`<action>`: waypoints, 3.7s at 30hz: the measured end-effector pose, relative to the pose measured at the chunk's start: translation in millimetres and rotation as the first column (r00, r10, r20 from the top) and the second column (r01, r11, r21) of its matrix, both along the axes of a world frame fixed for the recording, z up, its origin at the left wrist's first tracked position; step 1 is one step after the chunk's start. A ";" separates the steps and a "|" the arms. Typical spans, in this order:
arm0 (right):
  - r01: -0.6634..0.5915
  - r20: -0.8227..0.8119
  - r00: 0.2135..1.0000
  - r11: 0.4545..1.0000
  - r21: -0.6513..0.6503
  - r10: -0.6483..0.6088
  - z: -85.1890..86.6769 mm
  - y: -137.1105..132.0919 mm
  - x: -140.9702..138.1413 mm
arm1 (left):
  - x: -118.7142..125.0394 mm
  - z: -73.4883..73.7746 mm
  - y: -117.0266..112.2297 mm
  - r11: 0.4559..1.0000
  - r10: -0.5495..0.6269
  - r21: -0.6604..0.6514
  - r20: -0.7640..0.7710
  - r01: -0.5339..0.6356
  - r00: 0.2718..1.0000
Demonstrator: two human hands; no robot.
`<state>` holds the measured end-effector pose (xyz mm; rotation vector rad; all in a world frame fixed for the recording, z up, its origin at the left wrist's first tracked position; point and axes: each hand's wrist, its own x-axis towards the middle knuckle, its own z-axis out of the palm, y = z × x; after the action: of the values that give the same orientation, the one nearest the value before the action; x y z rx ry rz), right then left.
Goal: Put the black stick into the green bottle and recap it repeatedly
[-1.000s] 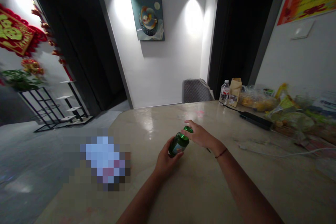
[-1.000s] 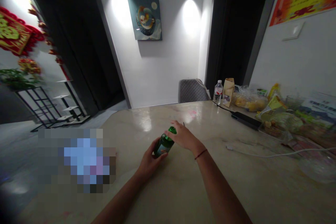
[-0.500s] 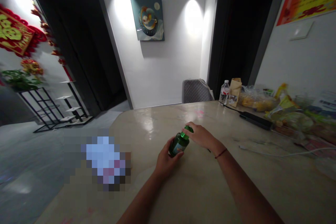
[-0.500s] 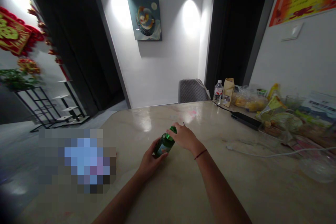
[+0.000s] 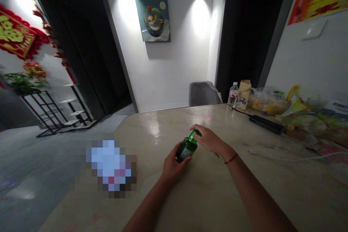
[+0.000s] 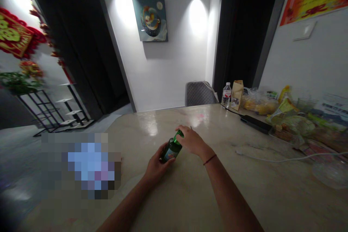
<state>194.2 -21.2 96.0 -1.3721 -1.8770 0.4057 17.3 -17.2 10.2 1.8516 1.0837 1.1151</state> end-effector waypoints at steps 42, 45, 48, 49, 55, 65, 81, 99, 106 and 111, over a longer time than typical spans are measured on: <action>-0.301 -0.431 0.893 0.881 -0.364 0.127 -31.2 16.8 25.0 | 2.0 6.3 -1.2 0.997 0.031 -0.072 0.017 -0.029 0.999; -0.289 -0.318 0.932 0.887 -0.361 0.174 -30.8 11.2 6.0 | 2.0 4.9 -0.4 0.997 0.026 -0.072 0.036 -0.023 0.999; -0.202 -0.227 0.964 0.934 -0.296 0.137 -31.2 10.9 -4.1 | 2.6 4.9 0.1 0.996 0.035 -0.078 0.047 -0.032 0.998; -0.185 -0.223 0.967 0.945 -0.271 0.125 -31.7 11.6 -5.9 | 2.8 5.2 0.2 0.996 0.034 -0.083 0.055 -0.029 0.998; -0.145 -0.294 0.952 0.974 -0.172 0.090 -42.8 19.9 -8.5 | 2.3 3.5 3.9 0.998 0.024 -0.061 0.077 -0.019 0.997; 0.062 -0.269 0.959 0.992 -0.111 -0.090 -68.2 34.2 3.9 | -6.6 -19.2 22.7 0.986 0.161 -0.055 0.100 -0.156 0.982; 0.393 0.306 0.880 0.919 -0.039 -0.363 -61.8 26.9 30.9 | -7.1 -17.1 19.2 0.979 0.151 -0.148 0.088 -0.137 0.985; 0.508 0.520 0.694 0.851 0.137 -0.498 -82.7 24.7 30.1 | -3.5 -7.8 13.9 0.966 0.216 -0.142 -0.005 -0.214 0.976; 0.401 0.578 0.725 0.912 0.086 -0.373 -85.5 26.3 21.7 | -3.7 -2.7 9.5 0.977 0.160 -0.130 -0.080 -0.169 0.984; 0.419 0.556 0.736 0.905 0.074 -0.386 -85.4 24.4 21.3 | -3.7 -2.0 9.6 0.974 0.174 -0.129 -0.094 -0.186 0.980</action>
<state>215.4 3.3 10.6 -2.0493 -1.9302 -0.2021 13.6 -7.6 8.2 1.7304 1.3639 1.0445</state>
